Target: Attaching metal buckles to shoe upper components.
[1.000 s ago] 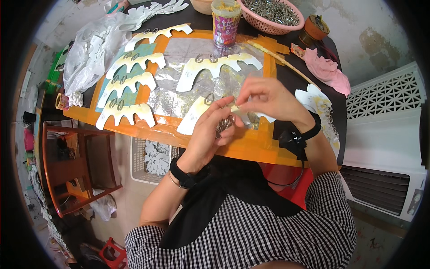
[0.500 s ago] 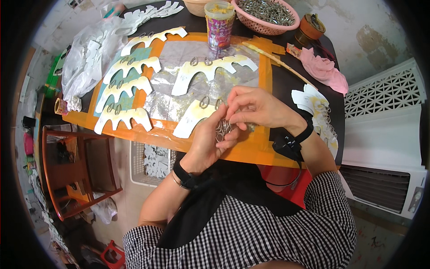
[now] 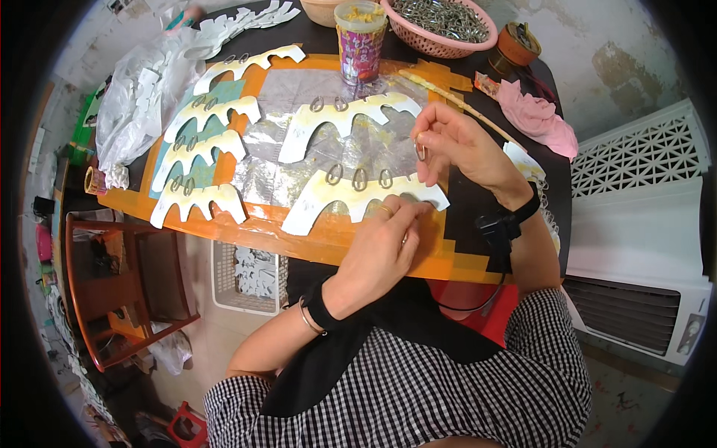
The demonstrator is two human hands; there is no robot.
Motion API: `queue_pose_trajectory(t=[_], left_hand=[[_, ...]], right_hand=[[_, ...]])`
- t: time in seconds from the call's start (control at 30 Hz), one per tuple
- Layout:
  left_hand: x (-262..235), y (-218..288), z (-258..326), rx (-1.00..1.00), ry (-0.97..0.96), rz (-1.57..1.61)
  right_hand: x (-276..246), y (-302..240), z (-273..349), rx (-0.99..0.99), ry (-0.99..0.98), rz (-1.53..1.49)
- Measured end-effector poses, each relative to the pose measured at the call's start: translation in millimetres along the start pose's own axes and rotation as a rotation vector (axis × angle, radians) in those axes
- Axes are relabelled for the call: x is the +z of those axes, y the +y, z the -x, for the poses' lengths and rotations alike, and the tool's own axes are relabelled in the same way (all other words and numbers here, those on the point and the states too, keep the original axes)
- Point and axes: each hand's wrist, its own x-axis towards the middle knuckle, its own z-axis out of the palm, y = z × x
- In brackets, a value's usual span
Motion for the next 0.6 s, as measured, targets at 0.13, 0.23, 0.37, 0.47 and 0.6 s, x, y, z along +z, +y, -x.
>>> queue_pose_trajectory(t=[0.13, 0.23, 0.37, 0.47, 0.6], left_hand=[[0.1, -1.7, -2.8, -0.376, 0.078, 0.591], [-8.2, -2.5, -12.7, -0.392, 0.072, 0.672], [-9.2, -5.2, -23.2, -0.36, 0.151, 0.759], [-18.6, -6.2, -24.7, -0.366, 0.165, 0.673], [-21.2, -10.0, -22.5, -0.344, 0.139, 0.509]], right_hand=[[-1.6, -0.7, -0.3, 0.019, 0.014, 0.1], [6.4, 1.5, -0.6, -0.039, 0.068, 0.201], [26.3, -1.0, 1.7, -0.042, 0.072, 0.05], [22.8, 3.5, 1.4, -0.12, 0.024, 0.152], [14.5, 0.8, 5.9, -0.336, -0.075, 0.606]])
